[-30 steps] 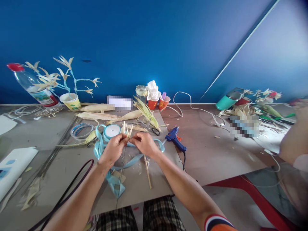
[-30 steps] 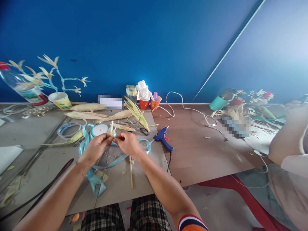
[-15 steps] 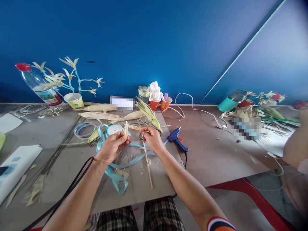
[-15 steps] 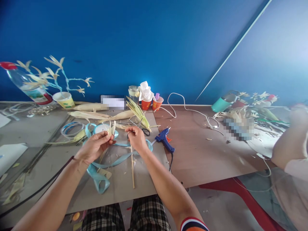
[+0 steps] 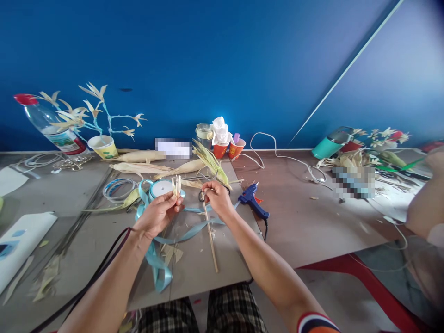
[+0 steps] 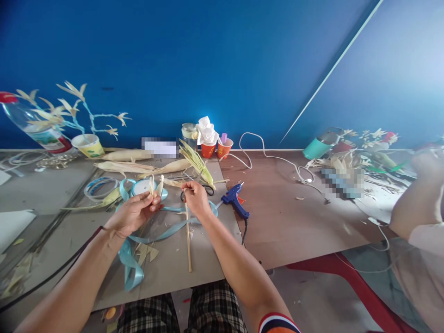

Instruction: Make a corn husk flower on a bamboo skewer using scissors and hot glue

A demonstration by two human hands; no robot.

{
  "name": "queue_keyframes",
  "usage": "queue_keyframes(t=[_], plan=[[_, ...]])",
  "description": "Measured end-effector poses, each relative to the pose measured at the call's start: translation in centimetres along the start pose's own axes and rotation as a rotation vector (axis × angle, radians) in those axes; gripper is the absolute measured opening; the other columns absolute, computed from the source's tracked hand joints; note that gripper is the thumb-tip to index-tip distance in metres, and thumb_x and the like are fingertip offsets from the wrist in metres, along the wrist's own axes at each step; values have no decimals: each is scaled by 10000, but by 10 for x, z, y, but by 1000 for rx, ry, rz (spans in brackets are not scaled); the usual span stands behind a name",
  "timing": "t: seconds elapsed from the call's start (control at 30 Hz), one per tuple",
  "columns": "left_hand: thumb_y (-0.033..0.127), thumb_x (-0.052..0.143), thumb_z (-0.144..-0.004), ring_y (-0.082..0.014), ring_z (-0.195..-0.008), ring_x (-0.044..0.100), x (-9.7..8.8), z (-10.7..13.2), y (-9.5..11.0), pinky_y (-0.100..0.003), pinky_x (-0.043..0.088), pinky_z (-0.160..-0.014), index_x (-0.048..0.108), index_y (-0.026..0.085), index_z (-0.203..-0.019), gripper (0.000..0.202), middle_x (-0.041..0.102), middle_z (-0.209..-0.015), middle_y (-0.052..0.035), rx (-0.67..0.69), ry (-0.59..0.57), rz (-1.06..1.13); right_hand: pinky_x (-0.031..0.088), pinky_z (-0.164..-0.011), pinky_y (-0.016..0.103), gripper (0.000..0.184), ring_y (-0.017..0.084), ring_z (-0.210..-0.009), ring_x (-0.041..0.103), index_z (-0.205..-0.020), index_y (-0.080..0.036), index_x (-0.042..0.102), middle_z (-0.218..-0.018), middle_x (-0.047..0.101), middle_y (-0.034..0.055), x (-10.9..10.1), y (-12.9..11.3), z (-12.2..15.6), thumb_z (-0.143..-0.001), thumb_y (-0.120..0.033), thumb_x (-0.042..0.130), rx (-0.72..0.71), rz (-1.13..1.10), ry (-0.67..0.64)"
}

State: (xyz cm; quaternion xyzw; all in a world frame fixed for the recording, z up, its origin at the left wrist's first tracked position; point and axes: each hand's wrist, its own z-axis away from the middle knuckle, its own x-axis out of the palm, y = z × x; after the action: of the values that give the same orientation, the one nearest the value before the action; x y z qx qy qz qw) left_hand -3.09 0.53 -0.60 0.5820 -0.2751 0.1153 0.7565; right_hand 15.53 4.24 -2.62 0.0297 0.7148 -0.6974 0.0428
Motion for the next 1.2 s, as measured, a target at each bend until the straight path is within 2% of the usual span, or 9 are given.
queue_keyframes(t=[0.13, 0.3, 0.43, 0.6, 0.8, 0.9, 1.07, 1.2], plan=[[221, 713, -729, -71, -562, 444, 3, -1, 0, -221, 442, -642, 600, 118, -702, 155, 511, -680, 1, 38, 82, -39, 388, -524, 230, 211, 117, -507, 489, -863, -156, 595, -570, 528, -26, -4, 0, -3, -790, -231, 413, -26, 135, 49], [247, 722, -718, -75, -565, 433, 8, 0, 1, -226, 433, -633, 582, 123, -646, 200, 514, -674, 1, 94, 165, -79, 438, -736, 286, 236, 165, -771, 559, -905, -160, 633, -901, 611, 73, -10, 2, -8, -826, -191, 413, -213, 433, 176], [282, 728, -707, -79, -570, 427, 10, 0, 0, -229, 431, -643, 588, 132, -642, 216, 527, -676, 0, 147, 196, -133, 394, -833, 332, 236, 210, -904, 540, -934, -176, 668, -962, 605, 91, -12, 2, -7, -811, -146, 469, -279, 698, 180], [283, 741, -694, -74, -569, 421, 12, 0, 0, -241, 447, -723, 587, 141, -637, 217, 521, -672, 13, 170, 207, -154, 348, -811, 378, 281, 267, -966, 467, -1016, -215, 671, -1046, 585, 102, -15, -1, -2, -801, -160, 500, -320, 914, 165], [254, 751, -691, -72, -583, 438, 9, 2, 7, -254, 484, -747, 600, 141, -640, 195, 513, -657, 16, 137, 162, -31, 324, -832, 384, 299, 266, -991, 444, -1091, -200, 640, -1097, 554, 114, -12, -5, 2, -846, -202, 469, -347, 942, 152], [217, 752, -688, -65, -593, 450, 4, 3, 15, -265, 505, -772, 605, 141, -659, 168, 505, -673, 18, 129, 124, 54, 323, -854, 371, 315, 249, -1004, 450, -1136, -187, 619, -1108, 558, 110, -3, -6, 9, -865, -211, 462, -477, 883, 49], [172, 761, -664, -42, -544, 423, -6, 6, 26, -285, 531, -754, 576, 153, -689, 188, 469, -686, 36, 135, 53, 179, 333, -813, 349, 402, 222, -952, 457, -1291, -229, 511, -1022, 599, 83, 18, -5, 25, -900, -202, 422, -688, 894, -327], [130, 726, -694, -34, -520, 403, -13, 8, 30, -275, 535, -726, 533, 157, -694, 195, 448, -676, 44, 99, 13, 210, 319, -776, 356, 437, 218, -876, 445, -1352, -262, 441, -906, 607, 67, 27, -4, 28, -923, -197, 386, -734, 984, -423]])
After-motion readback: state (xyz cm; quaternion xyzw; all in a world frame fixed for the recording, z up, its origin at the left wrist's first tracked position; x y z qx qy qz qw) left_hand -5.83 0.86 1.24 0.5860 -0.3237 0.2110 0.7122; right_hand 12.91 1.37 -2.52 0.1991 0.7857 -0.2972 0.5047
